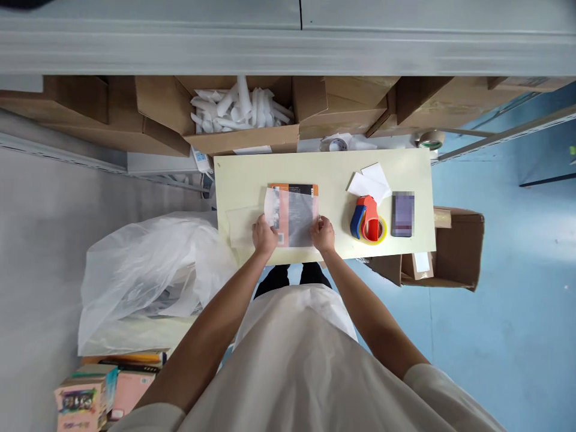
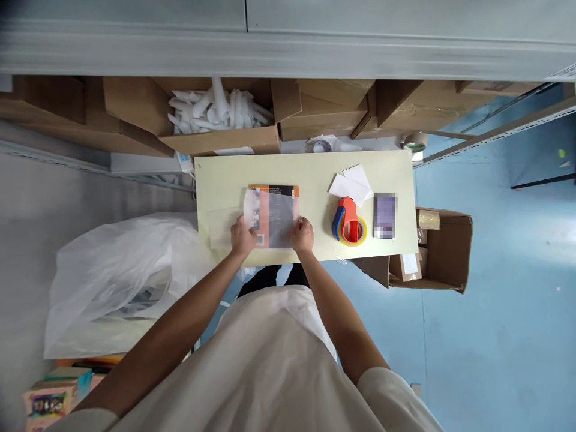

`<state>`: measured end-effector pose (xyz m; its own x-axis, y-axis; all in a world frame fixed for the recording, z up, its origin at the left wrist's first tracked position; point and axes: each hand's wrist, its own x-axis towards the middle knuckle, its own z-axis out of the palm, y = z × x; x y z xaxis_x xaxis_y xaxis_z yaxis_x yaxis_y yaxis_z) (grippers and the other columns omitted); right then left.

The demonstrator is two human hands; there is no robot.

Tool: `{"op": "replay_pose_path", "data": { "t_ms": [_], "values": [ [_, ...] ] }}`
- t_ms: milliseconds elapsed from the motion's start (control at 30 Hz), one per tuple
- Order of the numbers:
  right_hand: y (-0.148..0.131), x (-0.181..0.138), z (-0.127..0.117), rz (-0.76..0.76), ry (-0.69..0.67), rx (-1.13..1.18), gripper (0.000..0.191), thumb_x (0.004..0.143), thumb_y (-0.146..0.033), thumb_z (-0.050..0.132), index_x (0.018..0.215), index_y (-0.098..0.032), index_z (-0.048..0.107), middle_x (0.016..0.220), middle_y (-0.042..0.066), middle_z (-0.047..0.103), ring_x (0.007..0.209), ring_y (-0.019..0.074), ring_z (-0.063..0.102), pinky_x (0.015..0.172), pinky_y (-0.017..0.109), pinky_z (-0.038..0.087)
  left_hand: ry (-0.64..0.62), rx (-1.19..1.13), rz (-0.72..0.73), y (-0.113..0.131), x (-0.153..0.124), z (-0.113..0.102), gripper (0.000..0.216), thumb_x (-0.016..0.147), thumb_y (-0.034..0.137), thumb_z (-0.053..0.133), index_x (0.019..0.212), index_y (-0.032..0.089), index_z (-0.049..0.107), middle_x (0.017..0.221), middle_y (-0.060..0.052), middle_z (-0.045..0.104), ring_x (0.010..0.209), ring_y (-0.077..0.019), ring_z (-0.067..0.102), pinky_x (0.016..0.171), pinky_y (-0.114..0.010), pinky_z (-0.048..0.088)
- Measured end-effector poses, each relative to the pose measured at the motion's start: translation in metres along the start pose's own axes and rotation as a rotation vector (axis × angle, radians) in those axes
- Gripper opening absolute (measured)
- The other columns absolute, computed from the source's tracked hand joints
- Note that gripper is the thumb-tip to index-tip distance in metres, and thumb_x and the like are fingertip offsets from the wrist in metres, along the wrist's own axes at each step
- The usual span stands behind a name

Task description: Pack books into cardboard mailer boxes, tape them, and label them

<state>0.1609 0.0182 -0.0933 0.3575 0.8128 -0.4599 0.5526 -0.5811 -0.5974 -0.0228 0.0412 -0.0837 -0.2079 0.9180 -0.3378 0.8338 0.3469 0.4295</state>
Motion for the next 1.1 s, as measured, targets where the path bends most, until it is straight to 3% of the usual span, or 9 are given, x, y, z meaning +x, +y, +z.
{"op": "replay_pose_path", "data": {
  "t_ms": [100,267,367,467,533,633,800,933,1100],
  "values": [
    [-0.007,0.000,-0.002,0.007,-0.004,-0.061,0.048,0.074,-0.016,0.050,0.122,-0.014,0.046,0.104,0.012,0.063,0.105,0.0251,0.053,0.088,0.038,0.042,0.166,0.076,0.067,0.003,-0.011,0.003,0.063,0.076,0.010,0.053,0.136,0.010,0.036,0.138,-0.021,0.038,0.126,-0.0356,0.037,0.098,-0.048,0.036],
    [-0.011,-0.004,-0.004,0.001,-0.017,-0.077,0.048,0.072,-0.014,0.050,0.120,-0.016,0.048,0.109,0.013,0.061,0.105,0.0262,0.052,0.087,0.038,0.043,-0.039,0.024,0.263,-0.004,-0.016,0.009,0.054,0.075,-0.001,0.042,0.124,0.018,0.051,0.121,-0.015,0.052,0.115,-0.0278,0.048,0.098,-0.042,0.038],
    [-0.010,-0.003,-0.004,0.019,-0.027,-0.012,0.048,0.070,-0.015,0.052,0.118,-0.015,0.049,0.107,0.012,0.062,0.104,0.0258,0.053,0.087,0.038,0.043,-0.006,-0.105,0.147,-0.008,-0.012,0.013,0.050,0.071,0.001,0.046,0.119,0.013,0.053,0.116,-0.016,0.053,0.111,-0.0263,0.051,0.096,-0.039,0.042],
    [-0.006,0.002,-0.003,0.090,-0.054,0.123,0.048,0.067,-0.018,0.056,0.115,-0.016,0.052,0.101,0.010,0.063,0.096,0.0237,0.056,0.084,0.038,0.045,0.001,-0.181,0.006,-0.010,-0.006,0.016,0.034,0.071,0.006,0.047,0.101,0.014,0.060,0.095,-0.011,0.059,0.096,-0.0243,0.057,0.087,-0.038,0.046],
    [-0.003,0.006,-0.004,0.144,-0.102,0.262,0.046,0.064,-0.019,0.058,0.110,-0.017,0.054,0.098,0.008,0.063,0.088,0.0212,0.058,0.079,0.036,0.047,-0.006,-0.213,-0.044,-0.011,-0.002,0.017,0.026,0.071,0.009,0.049,0.092,0.016,0.061,0.083,-0.007,0.061,0.087,-0.0221,0.058,0.083,-0.037,0.047],
    [0.004,0.007,-0.014,0.174,-0.182,0.523,0.035,0.063,-0.021,0.056,0.098,-0.018,0.057,0.089,0.004,0.063,0.078,0.0170,0.057,0.071,0.032,0.047,0.009,-0.337,-0.087,-0.008,0.000,0.023,0.026,0.070,0.013,0.053,0.094,0.018,0.060,0.085,-0.004,0.063,0.086,-0.0198,0.059,0.084,-0.035,0.047],
    [0.015,-0.011,-0.066,0.103,-0.212,0.801,0.030,0.063,-0.027,0.062,0.091,-0.021,0.055,0.084,-0.001,0.060,0.074,0.0137,0.055,0.069,0.028,0.047,-0.129,-0.580,-0.071,0.025,-0.011,0.050,0.037,0.071,0.012,0.054,0.108,0.017,0.057,0.103,-0.008,0.065,0.094,-0.0192,0.061,0.090,-0.035,0.047],
    [0.013,-0.031,-0.109,0.114,-0.248,0.894,0.035,0.066,-0.030,0.067,0.097,-0.025,0.052,0.091,-0.002,0.059,0.073,0.0125,0.054,0.064,0.027,0.047,-0.290,-0.620,0.051,0.063,-0.027,0.068,0.044,0.071,0.012,0.054,0.115,0.016,0.055,0.113,-0.011,0.063,0.105,-0.0222,0.059,0.095,-0.038,0.045],
    [-0.003,-0.043,-0.118,0.045,-0.229,0.905,0.035,0.064,-0.027,0.069,0.094,-0.024,0.051,0.091,-0.002,0.057,0.071,0.0112,0.053,0.063,0.027,0.046,-0.392,-0.557,0.174,0.084,-0.039,0.067,0.033,0.079,0.020,0.051,0.111,0.017,0.059,0.118,-0.012,0.060,0.119,-0.0264,0.050,0.104,-0.044,0.036]
  ]
}}
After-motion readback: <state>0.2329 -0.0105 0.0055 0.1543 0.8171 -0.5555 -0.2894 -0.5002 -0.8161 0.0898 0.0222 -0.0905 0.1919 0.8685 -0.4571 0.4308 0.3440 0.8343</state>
